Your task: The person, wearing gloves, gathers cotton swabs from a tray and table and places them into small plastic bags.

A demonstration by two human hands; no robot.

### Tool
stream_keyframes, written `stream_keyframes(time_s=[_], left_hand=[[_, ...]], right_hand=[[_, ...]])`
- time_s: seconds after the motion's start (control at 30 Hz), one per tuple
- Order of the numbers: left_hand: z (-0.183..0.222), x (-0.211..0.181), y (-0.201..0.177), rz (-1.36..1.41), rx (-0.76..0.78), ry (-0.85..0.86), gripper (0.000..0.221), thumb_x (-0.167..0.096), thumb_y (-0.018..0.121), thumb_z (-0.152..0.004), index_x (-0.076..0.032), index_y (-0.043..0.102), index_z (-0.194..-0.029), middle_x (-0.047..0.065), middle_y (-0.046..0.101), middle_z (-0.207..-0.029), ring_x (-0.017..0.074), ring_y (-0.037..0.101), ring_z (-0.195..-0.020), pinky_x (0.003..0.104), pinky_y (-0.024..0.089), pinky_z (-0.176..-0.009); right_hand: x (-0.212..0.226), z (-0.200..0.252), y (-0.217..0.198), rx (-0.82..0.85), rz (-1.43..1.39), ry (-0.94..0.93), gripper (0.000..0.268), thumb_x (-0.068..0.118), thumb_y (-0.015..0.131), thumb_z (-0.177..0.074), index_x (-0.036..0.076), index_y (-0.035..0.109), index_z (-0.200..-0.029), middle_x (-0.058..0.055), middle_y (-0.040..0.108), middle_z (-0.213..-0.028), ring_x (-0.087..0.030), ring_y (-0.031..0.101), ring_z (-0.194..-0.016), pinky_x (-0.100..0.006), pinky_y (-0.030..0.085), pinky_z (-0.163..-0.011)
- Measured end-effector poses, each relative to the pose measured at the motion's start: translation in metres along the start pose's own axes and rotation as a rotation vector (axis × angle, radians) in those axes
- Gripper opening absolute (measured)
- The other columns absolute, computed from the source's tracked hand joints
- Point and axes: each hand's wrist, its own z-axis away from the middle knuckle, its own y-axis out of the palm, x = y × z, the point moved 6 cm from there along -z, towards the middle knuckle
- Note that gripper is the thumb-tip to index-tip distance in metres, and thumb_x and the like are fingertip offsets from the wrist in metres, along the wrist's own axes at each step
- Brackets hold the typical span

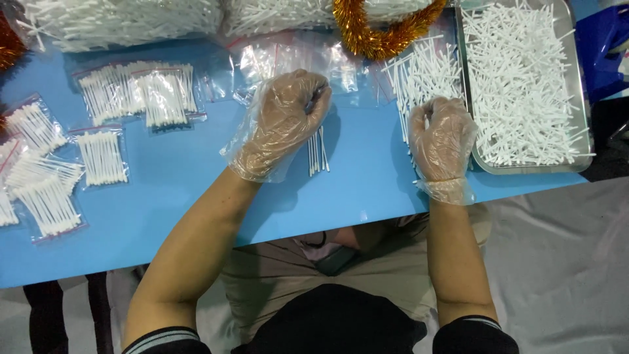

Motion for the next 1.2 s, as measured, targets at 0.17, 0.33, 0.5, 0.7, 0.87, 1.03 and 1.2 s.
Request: stream_keyframes(time_s=[0.17, 0.33, 0.5, 0.7, 0.87, 1.03, 1.2], left_hand=[[0.002, -0.003, 0.000, 0.041, -0.006, -0.005, 0.015, -0.008, 0.069, -0.093, -0.010, 0.064, -0.079, 0.008, 0.061, -0.068, 0.0246, 0.066, -0.059, 0.031, 0.053, -0.051], [0.000, -0.013, -0.002, 0.135, 0.020, -0.049, 0.007, -0.005, 0.066, -0.093, -0.008, 0.069, -0.087, 0.012, 0.065, -0.072, 0.0272, 0.070, -0.066, 0.031, 0.055, -0.054], [-0.005, -0.034, 0.003, 0.325, 0.070, -0.157, 0.011, -0.006, 0.063, -0.090, -0.003, 0.073, -0.096, 0.017, 0.070, -0.078, 0.0315, 0.073, -0.072, 0.035, 0.058, -0.058], [-0.020, -0.040, 0.060, 0.264, 0.076, -0.119, 0.013, -0.010, 0.065, -0.090, -0.002, 0.073, -0.096, 0.019, 0.071, -0.078, 0.0336, 0.074, -0.073, 0.039, 0.060, -0.059], [-0.025, -0.009, 0.124, 0.186, 0.060, -0.144, 0.015, -0.016, 0.066, -0.088, -0.004, 0.071, -0.094, 0.019, 0.070, -0.076, 0.0390, 0.073, -0.075, 0.043, 0.058, -0.057], [-0.041, -0.016, 0.145, -0.076, 0.131, -0.138, 0.019, -0.022, 0.073, -0.079, -0.011, 0.074, -0.095, 0.011, 0.072, -0.073, 0.0333, 0.075, -0.073, 0.043, 0.062, -0.062], [-0.056, -0.006, 0.171, -0.102, 0.175, -0.222, 0.017, -0.027, 0.068, -0.081, -0.014, 0.076, -0.088, 0.012, 0.071, -0.071, 0.0335, 0.074, -0.076, 0.043, 0.063, -0.068]], right_hand=[[0.003, -0.005, -0.004, 0.031, -0.069, -0.009, 0.019, 0.023, 0.077, -0.098, 0.006, 0.077, -0.090, -0.015, 0.067, -0.078, -0.036, 0.072, -0.079, -0.045, 0.054, -0.069], [0.005, -0.010, -0.003, -0.007, 0.004, -0.081, 0.016, 0.017, 0.072, -0.099, 0.006, 0.074, -0.088, -0.015, 0.067, -0.077, -0.035, 0.071, -0.074, -0.044, 0.056, -0.065], [0.005, -0.011, -0.007, -0.039, -0.050, -0.094, 0.016, 0.014, 0.068, -0.100, 0.003, 0.073, -0.090, -0.016, 0.066, -0.076, -0.037, 0.071, -0.075, -0.044, 0.057, -0.065], [0.012, -0.006, -0.025, -0.217, -0.122, -0.138, 0.009, 0.011, 0.071, -0.098, 0.006, 0.072, -0.090, -0.015, 0.064, -0.079, -0.038, 0.069, -0.075, -0.045, 0.056, -0.062], [0.007, -0.016, -0.020, -0.308, -0.003, -0.206, 0.008, 0.014, 0.073, -0.096, 0.010, 0.071, -0.089, -0.011, 0.063, -0.081, -0.033, 0.068, -0.079, -0.043, 0.057, -0.062], [-0.005, -0.021, 0.005, -0.203, -0.027, -0.190, 0.007, 0.015, 0.072, -0.092, 0.010, 0.074, -0.089, -0.013, 0.062, -0.079, -0.036, 0.068, -0.079, -0.048, 0.055, -0.060], [-0.004, -0.023, -0.005, -0.322, -0.153, -0.190, 0.006, 0.008, 0.074, -0.088, 0.008, 0.069, -0.084, -0.012, 0.056, -0.079, -0.039, 0.064, -0.076, -0.048, 0.052, -0.056]])
